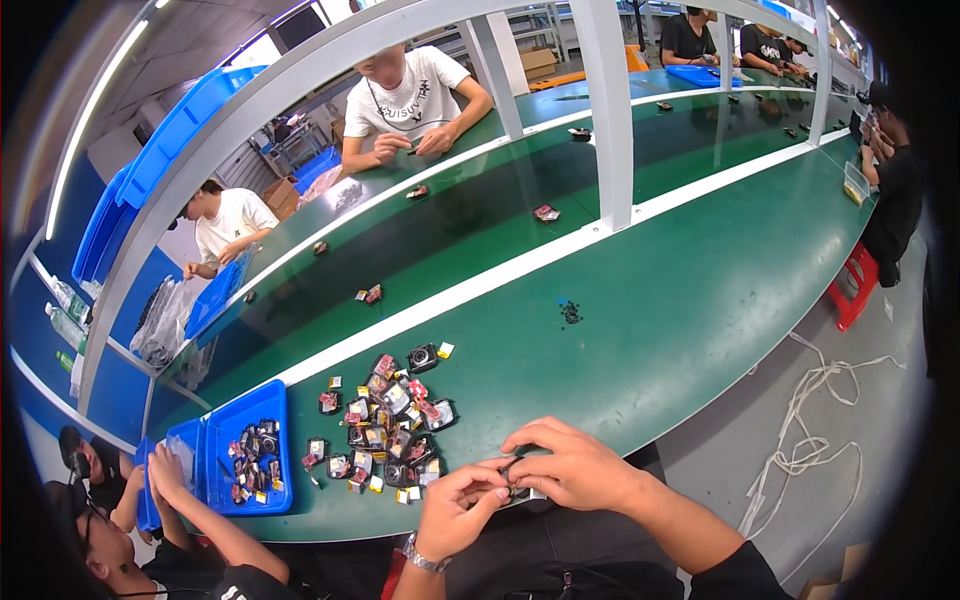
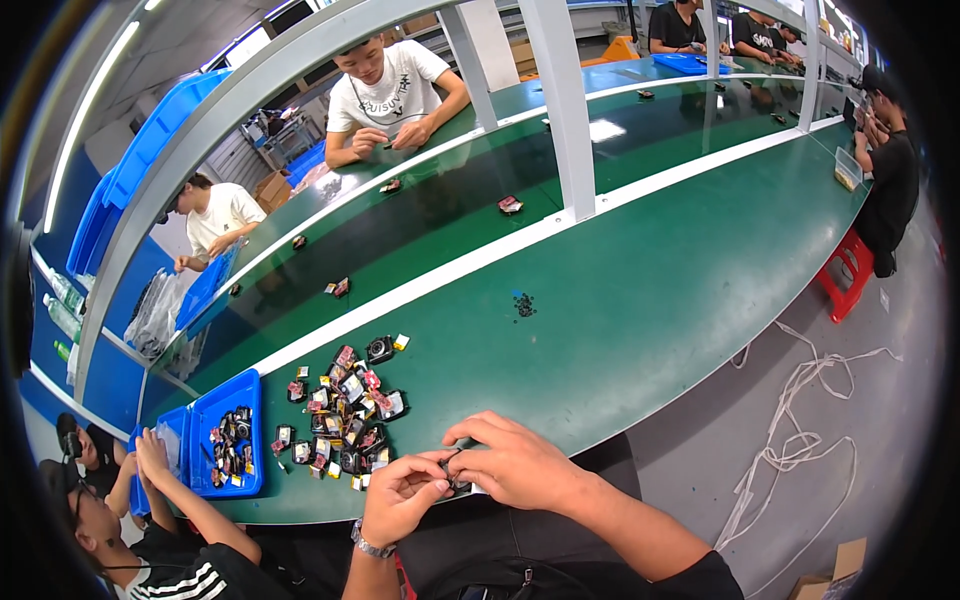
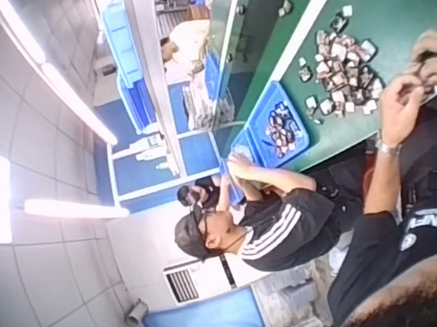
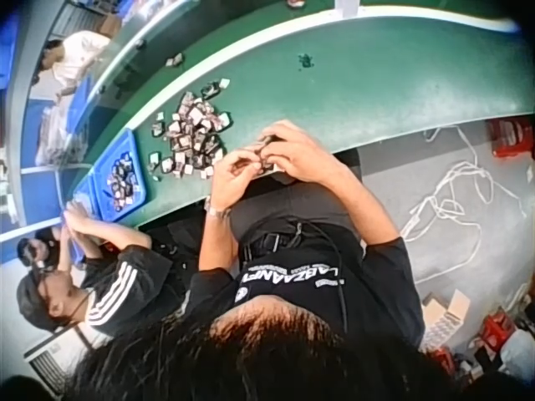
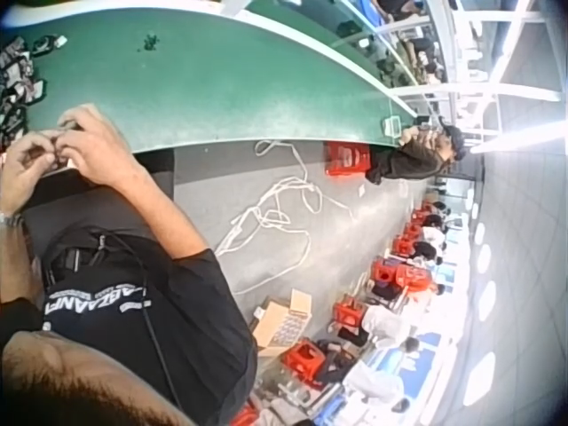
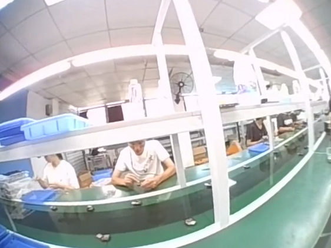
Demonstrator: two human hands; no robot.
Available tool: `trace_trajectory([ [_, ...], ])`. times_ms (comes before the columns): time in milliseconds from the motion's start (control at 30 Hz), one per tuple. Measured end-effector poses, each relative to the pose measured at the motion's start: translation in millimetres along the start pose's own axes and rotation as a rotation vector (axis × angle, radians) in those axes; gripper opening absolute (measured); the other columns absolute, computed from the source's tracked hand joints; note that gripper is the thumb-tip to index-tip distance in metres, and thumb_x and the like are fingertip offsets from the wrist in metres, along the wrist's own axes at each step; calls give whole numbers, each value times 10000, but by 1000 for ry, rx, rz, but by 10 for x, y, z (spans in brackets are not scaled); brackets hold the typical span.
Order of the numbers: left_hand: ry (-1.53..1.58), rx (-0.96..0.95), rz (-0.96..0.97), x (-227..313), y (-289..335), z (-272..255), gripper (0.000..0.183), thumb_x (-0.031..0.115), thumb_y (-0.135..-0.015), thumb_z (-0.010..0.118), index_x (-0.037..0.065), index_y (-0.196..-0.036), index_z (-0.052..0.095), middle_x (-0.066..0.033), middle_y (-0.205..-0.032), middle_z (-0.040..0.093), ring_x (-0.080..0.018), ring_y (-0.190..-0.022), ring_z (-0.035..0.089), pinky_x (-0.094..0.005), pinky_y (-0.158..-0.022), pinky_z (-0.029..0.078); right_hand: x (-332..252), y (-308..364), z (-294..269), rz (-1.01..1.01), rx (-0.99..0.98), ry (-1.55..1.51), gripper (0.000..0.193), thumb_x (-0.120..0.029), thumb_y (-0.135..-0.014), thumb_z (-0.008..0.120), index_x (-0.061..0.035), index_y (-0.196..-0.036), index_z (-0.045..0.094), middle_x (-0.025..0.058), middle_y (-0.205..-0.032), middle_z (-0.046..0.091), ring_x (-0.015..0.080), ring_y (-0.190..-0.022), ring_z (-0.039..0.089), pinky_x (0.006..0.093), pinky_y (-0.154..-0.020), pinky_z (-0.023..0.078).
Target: Assemble small electronic battery components by attaching plastic housings or covers.
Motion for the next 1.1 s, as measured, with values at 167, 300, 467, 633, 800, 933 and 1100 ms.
trace_trajectory([
  [167,-33,-13,-62,-18,2,-13,107,-96,-917,638,-78,-1023,638,-214,-1301,636,-172,-1018,688,-304,-899,592,4,0,13,-11,-29,17,144,-82,-806,747,-112,-946,739,23,-1202,611,234,-1147,578,374,-945,506],
  [300,-53,-42,-79,-30,9,-32,113,-110,-915,625,-78,-1023,632,-220,-1309,626,-184,-1037,680,-324,-919,588,11,5,20,1,-30,18,145,-87,-810,745,-117,-952,742,15,-1204,611,228,-1153,577,375,-946,506],
  [467,-40,-72,-87,-52,5,-40,133,-99,-918,628,-75,-1049,628,-217,-1319,620,-186,-1065,673,-335,-923,590,15,6,29,14,-22,15,126,-96,-828,743,-118,-953,743,11,-1205,614,224,-1146,582,376,-945,509],
  [633,27,-21,-102,23,-10,25,250,-57,-951,611,-67,-1200,588,-167,-1270,648,-176,-1063,674,-300,-909,576,21,8,33,21,-22,16,112,-108,-837,742,-117,-949,742,8,-1202,614,224,-1141,584,378,-946,508],
  [800,72,9,-159,-34,-61,-5,307,-15,-983,602,-56,-1279,531,-179,-1248,640,-192,-1081,665,-309,-882,592,11,5,21,-5,-42,33,104,-129,-841,745,-117,-944,738,11,-1194,604,227,-1140,579,380,-947,503],
  [933,71,22,-189,34,-81,50,283,-22,-968,618,-63,-1238,546,-190,-1194,666,-207,-1046,684,-333,-837,623,20,16,35,-57,-64,13,110,-143,-838,750,-133,-947,737,28,-1210,589,243,-1153,566,385,-953,492],
  [1100,48,150,-227,92,-25,82,273,-61,-949,618,-73,-1213,550,-219,-1185,679,-224,-1045,689,-349,-827,635,-59,21,6,-93,-95,7,107,-162,-849,749,-147,-955,737,38,-1237,581,260,-1172,557,398,-963,483],
])
Point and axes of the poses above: each hand's wrist, its own y-axis away from the middle knuckle, its own z-axis out of the palm, x = y × z, the point moved 6 cm from there along -y, towards the middle knuckle
